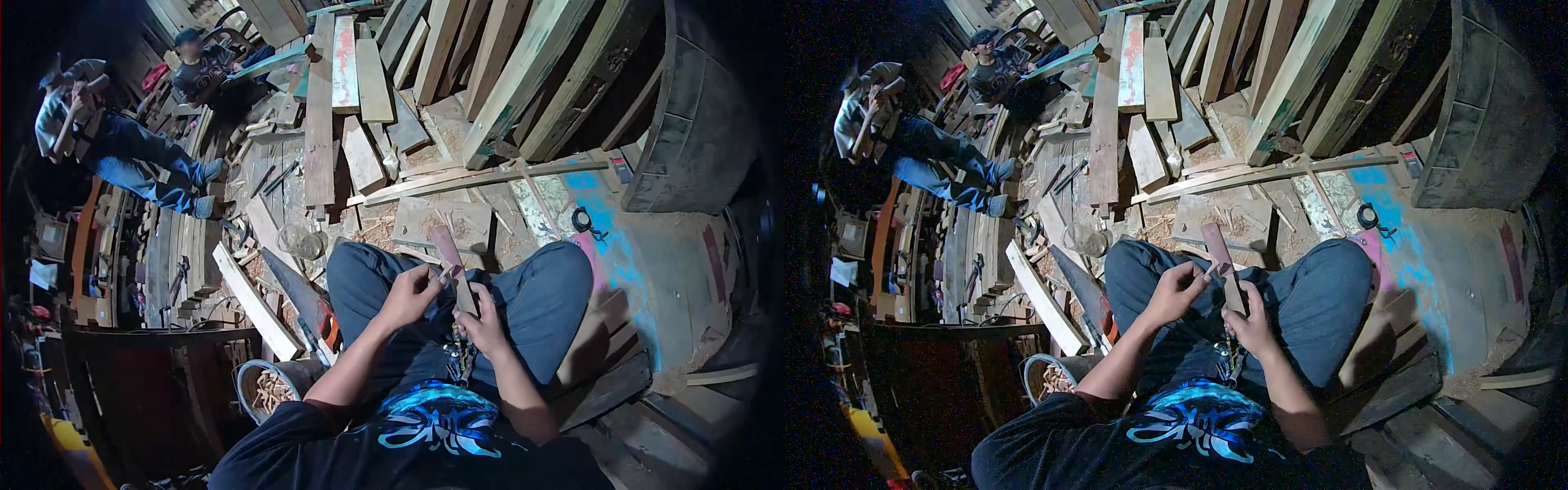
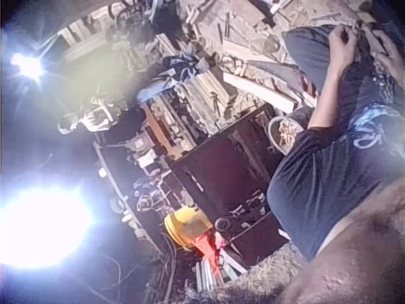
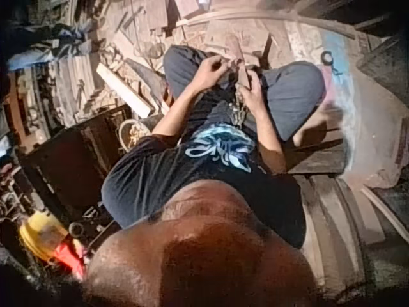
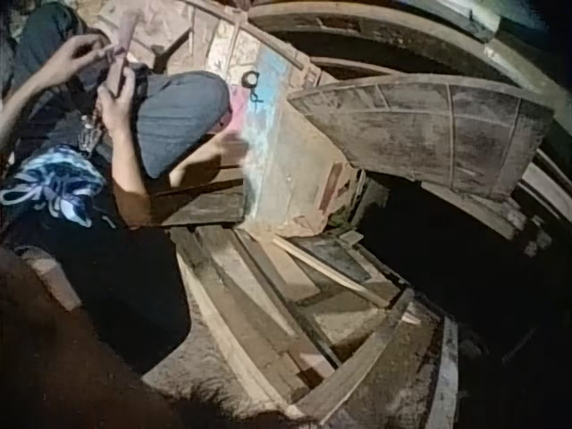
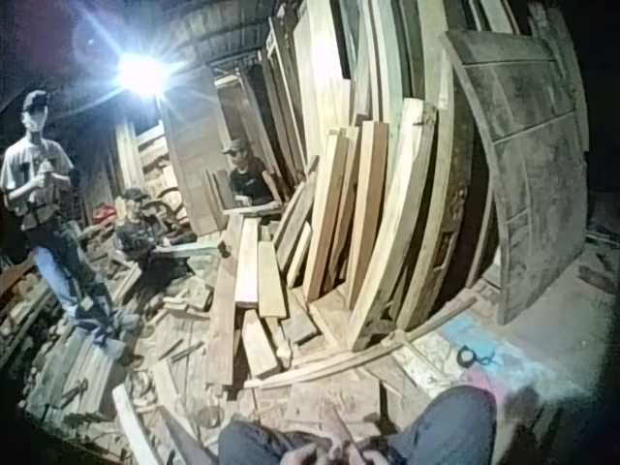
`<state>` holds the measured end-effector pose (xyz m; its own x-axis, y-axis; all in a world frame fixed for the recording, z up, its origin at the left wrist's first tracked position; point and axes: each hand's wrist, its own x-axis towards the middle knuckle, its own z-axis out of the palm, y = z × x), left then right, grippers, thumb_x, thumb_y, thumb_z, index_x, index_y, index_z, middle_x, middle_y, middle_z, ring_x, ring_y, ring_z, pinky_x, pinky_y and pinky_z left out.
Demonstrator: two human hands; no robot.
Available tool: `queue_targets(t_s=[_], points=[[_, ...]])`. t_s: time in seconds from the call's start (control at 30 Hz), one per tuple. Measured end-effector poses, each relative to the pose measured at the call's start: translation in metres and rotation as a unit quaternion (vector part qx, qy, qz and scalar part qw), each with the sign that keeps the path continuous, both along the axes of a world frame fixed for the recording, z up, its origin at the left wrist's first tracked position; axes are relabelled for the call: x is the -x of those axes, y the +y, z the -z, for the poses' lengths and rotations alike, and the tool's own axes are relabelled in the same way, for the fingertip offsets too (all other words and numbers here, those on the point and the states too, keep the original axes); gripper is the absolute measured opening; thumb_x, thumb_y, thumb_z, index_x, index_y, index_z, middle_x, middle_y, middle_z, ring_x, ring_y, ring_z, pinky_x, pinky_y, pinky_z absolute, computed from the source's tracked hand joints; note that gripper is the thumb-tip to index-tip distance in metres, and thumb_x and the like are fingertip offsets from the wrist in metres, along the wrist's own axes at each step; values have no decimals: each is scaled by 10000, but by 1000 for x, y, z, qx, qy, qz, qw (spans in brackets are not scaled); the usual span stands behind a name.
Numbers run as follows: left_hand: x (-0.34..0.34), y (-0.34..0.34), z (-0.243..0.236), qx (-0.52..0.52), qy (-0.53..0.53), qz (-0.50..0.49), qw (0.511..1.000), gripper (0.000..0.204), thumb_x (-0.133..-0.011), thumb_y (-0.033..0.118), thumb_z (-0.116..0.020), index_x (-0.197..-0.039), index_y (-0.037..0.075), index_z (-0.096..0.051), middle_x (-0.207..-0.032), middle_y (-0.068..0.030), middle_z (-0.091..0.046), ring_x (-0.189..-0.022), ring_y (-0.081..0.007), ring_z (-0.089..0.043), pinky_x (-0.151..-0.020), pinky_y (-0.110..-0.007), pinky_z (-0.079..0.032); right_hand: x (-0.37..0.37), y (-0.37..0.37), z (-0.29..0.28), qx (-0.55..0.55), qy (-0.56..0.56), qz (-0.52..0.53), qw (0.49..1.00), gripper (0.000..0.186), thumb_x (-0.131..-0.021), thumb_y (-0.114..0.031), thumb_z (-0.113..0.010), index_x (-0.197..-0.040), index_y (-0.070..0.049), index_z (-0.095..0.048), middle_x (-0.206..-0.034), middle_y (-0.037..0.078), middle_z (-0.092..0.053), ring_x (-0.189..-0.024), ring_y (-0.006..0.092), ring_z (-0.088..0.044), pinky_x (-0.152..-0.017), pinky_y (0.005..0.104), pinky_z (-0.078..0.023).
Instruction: The person is sawing a piece of lumber and then sanding a smaller piece of wood while sitting in a woodworking shop environment.
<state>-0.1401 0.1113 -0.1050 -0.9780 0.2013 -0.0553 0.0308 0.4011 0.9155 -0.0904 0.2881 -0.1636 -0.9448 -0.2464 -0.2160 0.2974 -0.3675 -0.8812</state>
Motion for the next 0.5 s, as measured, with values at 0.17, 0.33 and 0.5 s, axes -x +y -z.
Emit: queue_targets(t_s=[0.17,0.33,0.5], points=[[-1,4,-10,-43,-60,-3,997,252,-932,180,-605,-793,-13,-524,-651,-4,-478,-626,-68,-409,-553,-253,-362,0,-2,-4,9,-30,4,1000,472,-846,8,-601,-1255,-92,-388,-771,28,-543,-563,91,-514,-475,242,-407],[3,4,-8,-9,30,-65,997,178,-942,153,-591,-899,-20,-581,-663,9,-490,-625,-57,-413,-554,-242,-357,0,-1,-5,-7,-30,-10,999,493,-831,8,-586,-1272,-101,-395,-827,47,-559,-596,86,-520,-482,226,-422],[11,-13,4,-54,24,-101,993,196,-940,152,-606,-820,6,-550,-655,48,-436,-615,-44,-371,-538,-233,-322,1,-2,-3,-10,-5,-23,1000,477,-835,1,-585,-1262,-88,-395,-822,46,-561,-593,83,-520,-483,225,-428]])
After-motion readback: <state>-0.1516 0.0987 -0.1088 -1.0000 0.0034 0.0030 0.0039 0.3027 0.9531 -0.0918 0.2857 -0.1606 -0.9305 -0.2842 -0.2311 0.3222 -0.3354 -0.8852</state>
